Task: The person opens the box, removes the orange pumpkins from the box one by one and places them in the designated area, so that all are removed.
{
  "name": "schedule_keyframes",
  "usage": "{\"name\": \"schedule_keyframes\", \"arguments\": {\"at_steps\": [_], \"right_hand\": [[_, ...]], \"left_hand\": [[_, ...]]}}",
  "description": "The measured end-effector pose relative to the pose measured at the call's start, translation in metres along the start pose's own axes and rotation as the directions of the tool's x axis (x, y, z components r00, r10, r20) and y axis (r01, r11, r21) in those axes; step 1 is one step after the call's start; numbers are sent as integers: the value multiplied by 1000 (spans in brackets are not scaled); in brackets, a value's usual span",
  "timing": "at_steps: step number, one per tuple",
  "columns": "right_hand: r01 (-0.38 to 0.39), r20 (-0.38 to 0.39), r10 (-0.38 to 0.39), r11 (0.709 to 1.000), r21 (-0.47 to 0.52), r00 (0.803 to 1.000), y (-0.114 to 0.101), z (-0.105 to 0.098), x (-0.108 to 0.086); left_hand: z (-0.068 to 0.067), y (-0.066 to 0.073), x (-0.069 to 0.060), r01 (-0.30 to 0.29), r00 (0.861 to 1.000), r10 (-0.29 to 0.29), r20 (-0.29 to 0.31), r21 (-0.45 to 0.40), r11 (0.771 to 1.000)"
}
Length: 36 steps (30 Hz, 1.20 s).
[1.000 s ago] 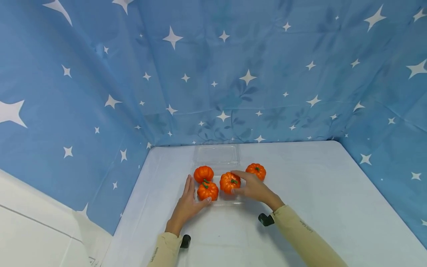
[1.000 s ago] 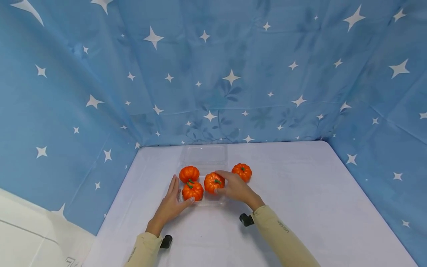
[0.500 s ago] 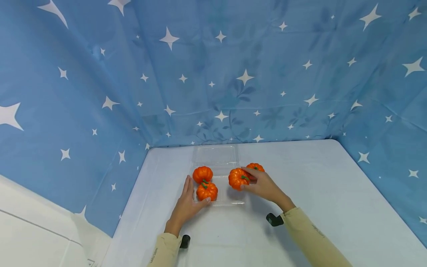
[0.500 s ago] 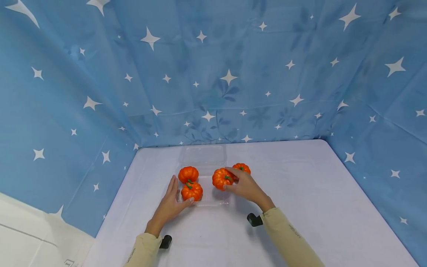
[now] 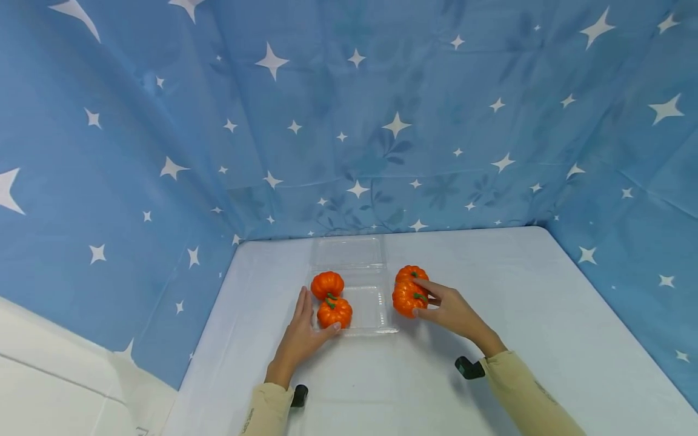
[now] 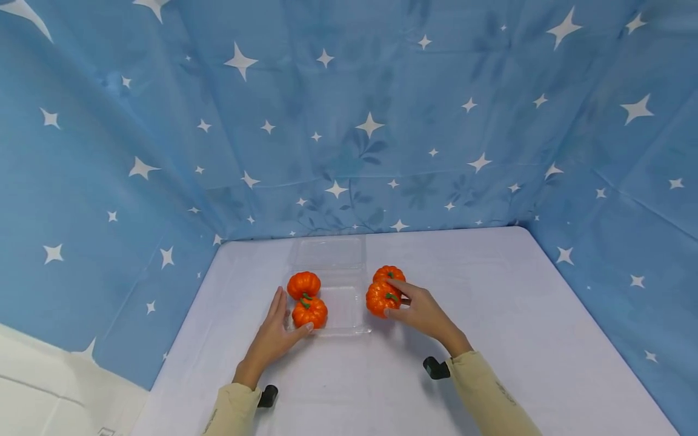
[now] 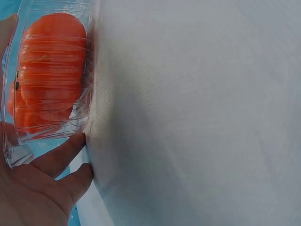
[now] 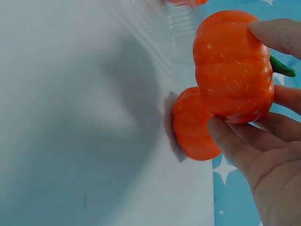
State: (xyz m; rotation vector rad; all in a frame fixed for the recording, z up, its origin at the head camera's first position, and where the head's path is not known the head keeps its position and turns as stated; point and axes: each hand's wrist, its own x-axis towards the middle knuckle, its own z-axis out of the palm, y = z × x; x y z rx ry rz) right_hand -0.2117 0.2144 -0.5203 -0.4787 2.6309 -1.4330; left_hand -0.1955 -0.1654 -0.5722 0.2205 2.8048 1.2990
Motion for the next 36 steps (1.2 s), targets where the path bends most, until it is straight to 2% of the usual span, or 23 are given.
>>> {"name": "schedule_keyframes", "arguments": {"at_steps": [11, 21, 30, 36], "right_hand": [[-42, -13, 41, 998, -57, 999, 16, 1, -13], [-61, -11, 60, 997, -56, 998, 30, 8, -18], [-82, -19, 81, 994, -71, 997, 34, 17, -21], [-126, -27, 124, 988, -86, 992, 36, 22, -24]], "left_hand": [[-1, -1, -1, -16, 1000, 16, -2, -26, 1000], [1, -2, 0, -4, 1000, 3, -2, -25, 1000], [1, -3, 0, -8, 1000, 7, -10, -20, 1000], [1, -2, -2, -12, 1000, 12, -7, -27, 1000]]}}
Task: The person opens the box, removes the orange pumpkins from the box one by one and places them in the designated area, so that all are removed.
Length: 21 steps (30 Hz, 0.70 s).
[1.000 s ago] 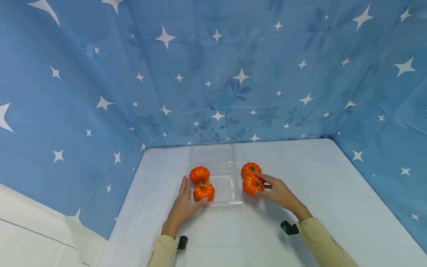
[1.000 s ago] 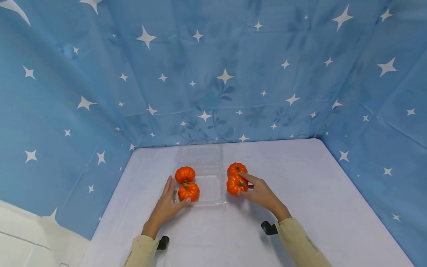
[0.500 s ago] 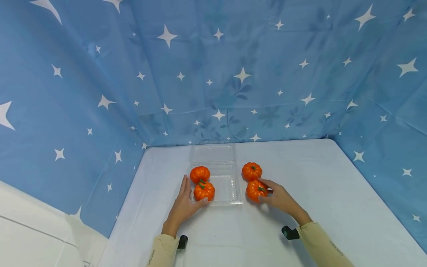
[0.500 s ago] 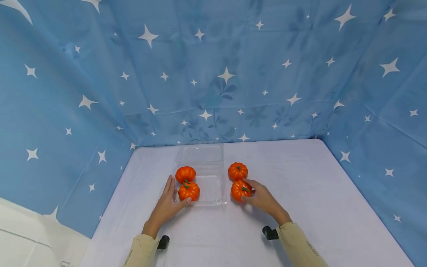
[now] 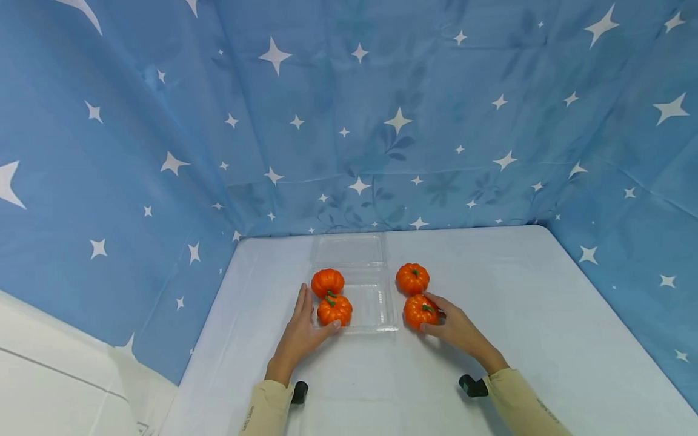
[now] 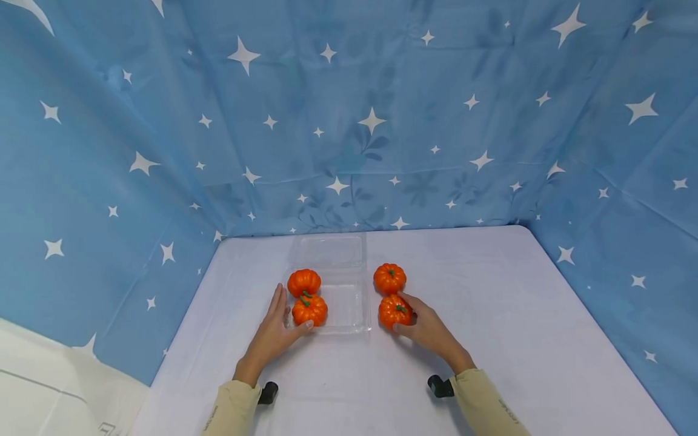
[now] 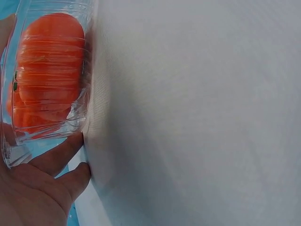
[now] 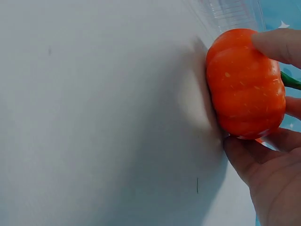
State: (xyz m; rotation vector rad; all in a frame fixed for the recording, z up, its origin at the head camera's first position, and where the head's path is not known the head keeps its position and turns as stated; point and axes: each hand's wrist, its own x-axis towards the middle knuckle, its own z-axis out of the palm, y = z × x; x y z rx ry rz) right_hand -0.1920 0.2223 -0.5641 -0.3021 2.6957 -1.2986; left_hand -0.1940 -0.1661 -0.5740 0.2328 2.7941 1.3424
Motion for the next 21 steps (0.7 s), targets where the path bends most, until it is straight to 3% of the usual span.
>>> {"name": "schedule_keyframes", "arguments": {"at_steps": [5, 13, 21], "right_hand": [[4, -33, -4, 1000, 11, 999, -1, -2, 1], [89, -121, -86, 996, 18, 989, -12, -12, 6], [139, -102, -137, 990, 20, 985, -44, -14, 27]], "left_hand": [[-1, 0, 1, 4, 1000, -4, 1, 3, 1000], [0, -1, 0, 6, 1000, -6, 2, -9, 1000], [-1, 1, -2, 8, 1000, -8, 9, -18, 1000]]}}
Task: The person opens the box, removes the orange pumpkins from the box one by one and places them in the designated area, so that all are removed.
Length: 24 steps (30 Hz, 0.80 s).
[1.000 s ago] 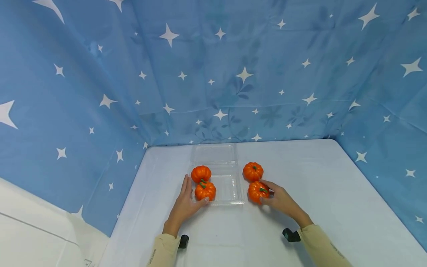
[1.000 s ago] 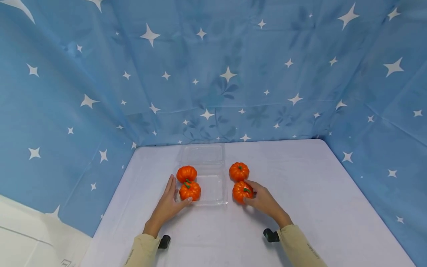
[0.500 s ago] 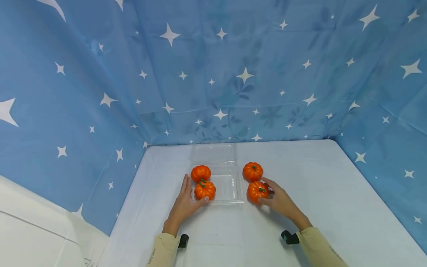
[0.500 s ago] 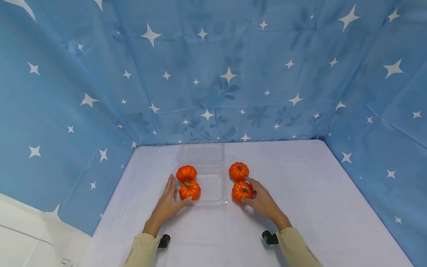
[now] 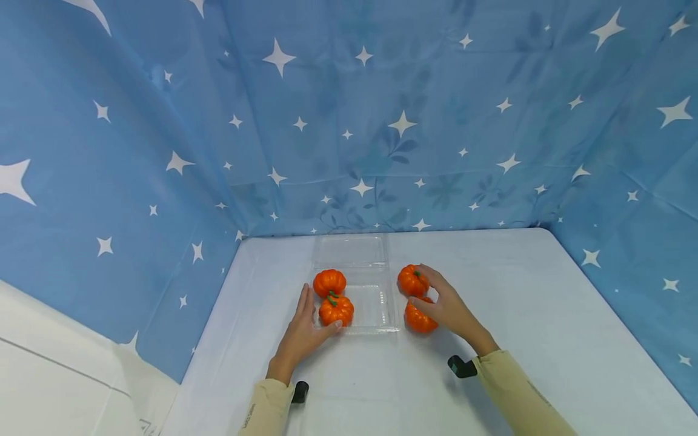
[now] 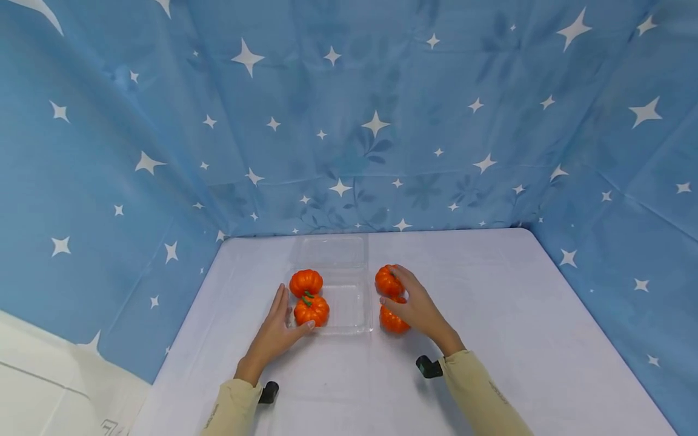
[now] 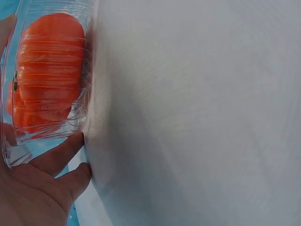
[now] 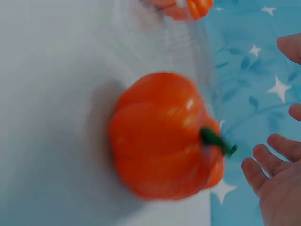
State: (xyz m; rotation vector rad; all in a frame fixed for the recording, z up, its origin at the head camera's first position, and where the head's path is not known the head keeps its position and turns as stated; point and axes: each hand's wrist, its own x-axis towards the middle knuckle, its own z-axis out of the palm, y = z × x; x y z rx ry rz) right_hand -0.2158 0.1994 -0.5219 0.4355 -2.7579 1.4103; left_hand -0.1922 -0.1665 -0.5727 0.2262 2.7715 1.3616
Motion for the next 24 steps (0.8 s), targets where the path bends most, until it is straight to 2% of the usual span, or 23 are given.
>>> {"name": "schedule_keyframes", "arguments": {"at_steps": [6, 13, 24], "right_hand": [[40, 60, -39, 999, -10, 997, -17, 12, 20], [139, 131, -141, 990, 27, 981, -31, 33, 40], [200, 181, -210, 977, 71, 961, -53, 61, 66]], "left_hand": [[0, 0, 2, 0, 1000, 0, 9, 0, 1000], [2, 1, 3, 0, 1000, 0, -1, 5, 1000], [2, 1, 2, -7, 1000, 7, -7, -15, 1000]]}}
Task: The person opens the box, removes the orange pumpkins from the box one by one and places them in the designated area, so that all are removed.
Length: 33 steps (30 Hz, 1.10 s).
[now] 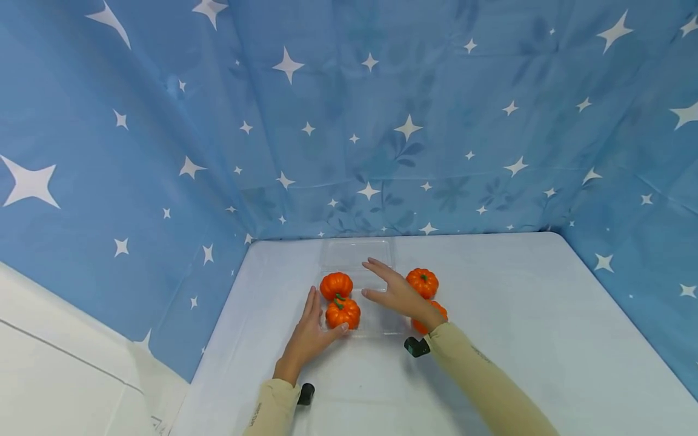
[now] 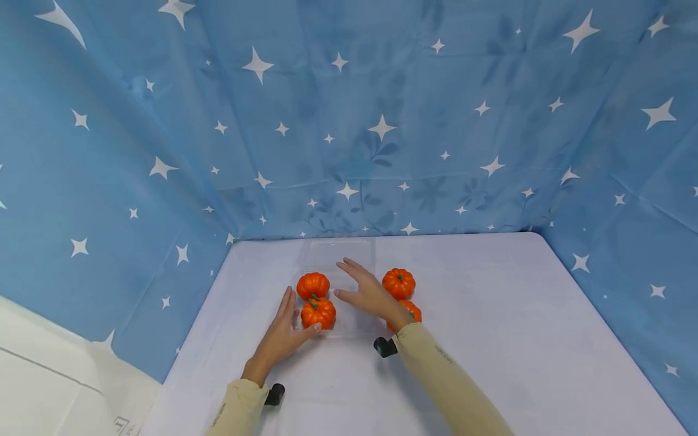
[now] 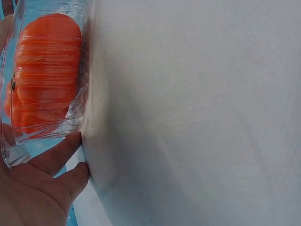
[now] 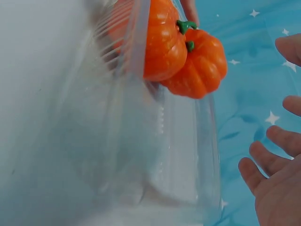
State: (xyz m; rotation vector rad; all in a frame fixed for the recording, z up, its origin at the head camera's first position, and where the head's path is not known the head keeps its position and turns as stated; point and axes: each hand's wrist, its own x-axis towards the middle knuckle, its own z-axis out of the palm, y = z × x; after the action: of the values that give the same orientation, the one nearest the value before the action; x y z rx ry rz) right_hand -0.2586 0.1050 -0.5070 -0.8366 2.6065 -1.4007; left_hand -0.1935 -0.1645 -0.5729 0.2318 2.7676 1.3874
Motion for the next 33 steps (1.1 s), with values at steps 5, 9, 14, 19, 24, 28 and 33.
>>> {"name": "schedule_keyframes", "arguments": {"at_steps": [5, 9, 14, 19, 24, 28, 33], "right_hand": [[7, 37, -8, 1000, 24, 999, -4, 7, 13], [7, 56, -10, 998, 66, 998, -7, 13, 22], [-38, 78, 29, 993, 110, 997, -9, 24, 33], [-36, 105, 25, 994, 99, 994, -9, 35, 44], [-18, 126, 12, 999, 45, 992, -10, 45, 56], [-4, 154, 7, 1000, -16, 988, -11, 55, 61], [-4, 159, 15, 998, -67, 987, -9, 66, 61]], "left_hand": [[0, -1, 2, -7, 1000, 7, -4, 14, 1000], [-1, 0, 2, -9, 1000, 9, -4, 26, 1000], [-1, 1, 2, -3, 1000, 3, -3, 31, 1000], [0, 1, 2, 0, 1000, 0, -7, 28, 1000], [-1, 1, 4, -3, 1000, 3, -5, 42, 999], [0, -1, 3, -4, 1000, 5, -6, 54, 999], [-1, -1, 1, -10, 1000, 10, -1, 55, 998]]}}
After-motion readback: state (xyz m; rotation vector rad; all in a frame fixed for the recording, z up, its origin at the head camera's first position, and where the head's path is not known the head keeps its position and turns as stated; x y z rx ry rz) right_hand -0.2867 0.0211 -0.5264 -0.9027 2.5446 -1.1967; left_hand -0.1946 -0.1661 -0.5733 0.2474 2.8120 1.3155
